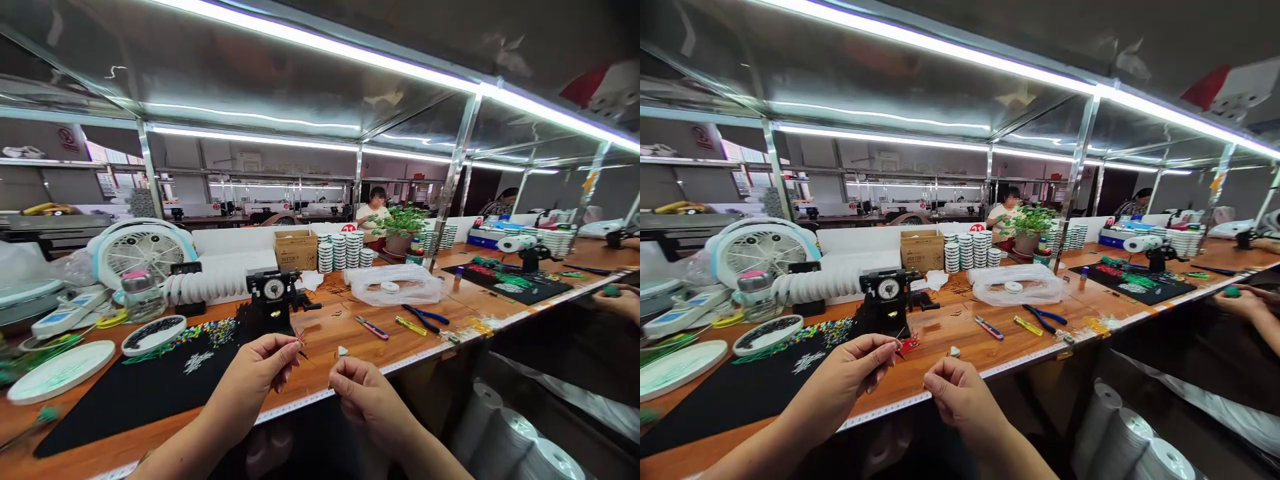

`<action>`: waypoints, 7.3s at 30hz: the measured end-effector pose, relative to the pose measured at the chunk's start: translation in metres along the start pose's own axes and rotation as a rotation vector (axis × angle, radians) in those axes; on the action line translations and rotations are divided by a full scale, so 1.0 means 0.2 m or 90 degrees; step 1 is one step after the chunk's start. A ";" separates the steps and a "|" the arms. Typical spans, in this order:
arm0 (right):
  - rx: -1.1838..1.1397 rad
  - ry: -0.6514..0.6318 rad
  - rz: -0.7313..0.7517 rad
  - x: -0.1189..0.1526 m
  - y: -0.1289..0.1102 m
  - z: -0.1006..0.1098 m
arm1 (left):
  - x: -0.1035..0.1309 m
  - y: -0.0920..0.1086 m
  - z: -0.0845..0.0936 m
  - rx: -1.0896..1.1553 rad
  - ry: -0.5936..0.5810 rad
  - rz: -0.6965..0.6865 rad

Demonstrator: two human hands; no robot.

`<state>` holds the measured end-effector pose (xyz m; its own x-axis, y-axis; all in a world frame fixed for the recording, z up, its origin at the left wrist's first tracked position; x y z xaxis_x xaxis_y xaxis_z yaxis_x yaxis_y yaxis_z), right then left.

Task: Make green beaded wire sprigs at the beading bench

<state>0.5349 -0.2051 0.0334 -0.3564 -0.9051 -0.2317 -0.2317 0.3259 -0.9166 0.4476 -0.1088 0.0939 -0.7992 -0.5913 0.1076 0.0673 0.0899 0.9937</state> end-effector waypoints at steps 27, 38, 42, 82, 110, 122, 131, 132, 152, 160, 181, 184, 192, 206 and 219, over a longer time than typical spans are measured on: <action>0.629 -0.008 0.170 0.07 -0.14 -0.04 | 0.43 -0.42 0.29 0.335 -0.110 0.236; 0.839 0.046 0.372 0.18 -0.40 0.16 | 0.46 -0.10 0.97 -0.242 0.327 -0.096; 0.865 0.056 0.282 0.24 -0.33 0.33 | 0.38 0.03 1.31 -0.532 0.476 -0.120; 0.233 -0.021 0.064 -0.33 0.24 -0.09 | 0.09 -0.15 0.10 -0.344 -0.184 0.061; 0.087 -0.012 0.012 -0.31 0.28 -0.11 | 0.34 -0.28 0.00 0.182 -0.235 0.236; 0.408 -0.140 0.133 -0.22 -0.04 -0.35 | 0.19 -0.29 0.13 -0.082 -0.152 0.143; 0.327 -0.218 0.060 -0.12 0.02 -0.43 | 0.25 -0.32 0.07 -0.062 -0.214 0.147; 0.259 -0.202 0.036 -0.13 0.04 -0.42 | 0.26 -0.32 0.06 -0.054 -0.234 0.148; -0.125 -0.016 -0.004 -0.13 -0.08 -0.31 | 0.25 -0.22 0.09 -0.379 -0.195 -0.099; 0.541 -0.090 0.160 -0.11 -0.07 -0.37 | 0.20 -0.31 0.11 -0.160 -0.161 0.012; 0.312 -0.170 0.169 -0.16 0.03 -0.28 | 0.22 -0.42 0.20 -0.053 -0.166 0.173; 0.193 -0.182 0.090 -0.17 0.09 -0.28 | 0.23 -0.44 0.18 -0.068 -0.216 0.198; -0.238 -0.053 -0.009 -0.16 0.03 -0.26 | 0.22 -0.40 0.20 -0.192 -0.223 0.113; -0.033 -0.029 -0.041 -0.14 0.08 -0.31 | 0.20 -0.33 0.07 -0.055 -0.204 0.073; -0.196 -0.027 0.032 -0.13 -0.10 -0.33 | 0.20 -0.44 0.13 -0.177 -0.173 0.036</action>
<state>0.4892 -0.1704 0.0799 -0.3385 -0.8941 -0.2933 -0.4798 0.4321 -0.7636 0.3934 -0.1193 0.0101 -0.9164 -0.3541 0.1867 0.2449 -0.1271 0.9612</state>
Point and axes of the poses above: each hand's wrist, its own x-axis away from the middle knuckle, its own z-axis out of the back of the hand, y = z × x, the point moved 9 cm from there along -x, towards the middle knuckle, and after that the axes turned 8 degrees about z, right-handed, at the moved point
